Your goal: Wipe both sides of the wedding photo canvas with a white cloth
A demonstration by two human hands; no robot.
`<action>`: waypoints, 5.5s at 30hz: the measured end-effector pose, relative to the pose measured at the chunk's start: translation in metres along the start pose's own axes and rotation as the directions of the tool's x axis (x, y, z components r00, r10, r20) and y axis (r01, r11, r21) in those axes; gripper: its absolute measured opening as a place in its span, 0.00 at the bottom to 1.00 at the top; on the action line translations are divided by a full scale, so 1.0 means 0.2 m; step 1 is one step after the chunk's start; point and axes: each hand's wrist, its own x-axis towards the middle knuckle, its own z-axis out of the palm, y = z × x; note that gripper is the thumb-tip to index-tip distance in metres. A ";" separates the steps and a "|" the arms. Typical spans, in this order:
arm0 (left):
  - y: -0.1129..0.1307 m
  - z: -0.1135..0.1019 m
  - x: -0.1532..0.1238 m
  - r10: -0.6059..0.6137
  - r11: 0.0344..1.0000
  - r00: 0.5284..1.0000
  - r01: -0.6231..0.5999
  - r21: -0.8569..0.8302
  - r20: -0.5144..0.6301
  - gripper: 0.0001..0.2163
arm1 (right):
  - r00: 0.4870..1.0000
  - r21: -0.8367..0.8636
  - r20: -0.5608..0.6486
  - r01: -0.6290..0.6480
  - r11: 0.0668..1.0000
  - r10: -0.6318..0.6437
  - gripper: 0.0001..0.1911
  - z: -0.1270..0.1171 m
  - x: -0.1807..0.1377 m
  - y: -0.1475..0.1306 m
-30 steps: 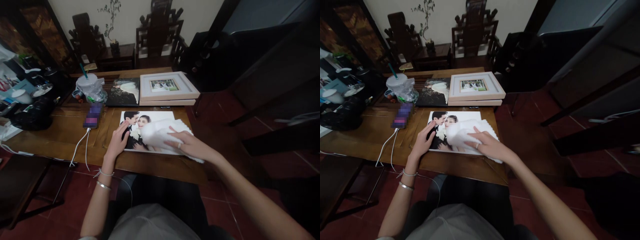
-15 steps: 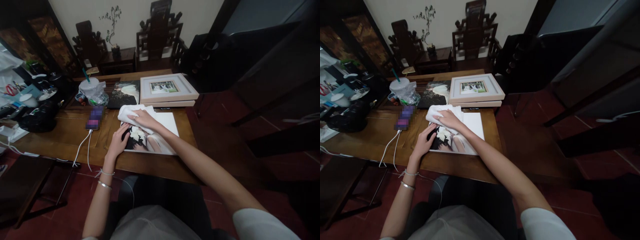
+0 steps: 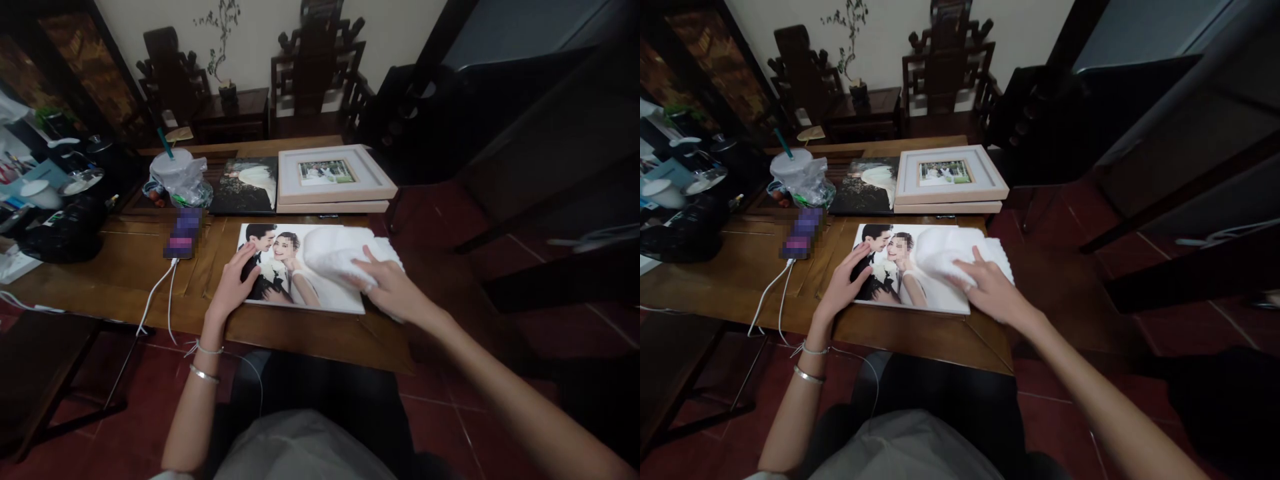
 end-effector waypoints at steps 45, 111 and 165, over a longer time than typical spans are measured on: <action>-0.02 0.00 -0.01 0.033 0.997 0.999 -0.035 0.068 0.032 0.21 | 0.982 0.177 0.183 -0.079 0.981 0.046 0.19 0.00 0.19 -0.16; 0.01 0.00 -0.03 -0.001 0.984 0.991 -0.024 -0.176 -0.137 0.19 | 0.999 0.061 -0.044 -0.016 0.998 0.019 0.15 0.23 0.49 -0.31; 0.01 0.01 -0.03 0.072 0.997 0.992 -0.067 0.048 -0.105 0.17 | 0.968 0.125 0.242 -0.101 0.987 0.069 0.21 0.00 -0.18 -0.23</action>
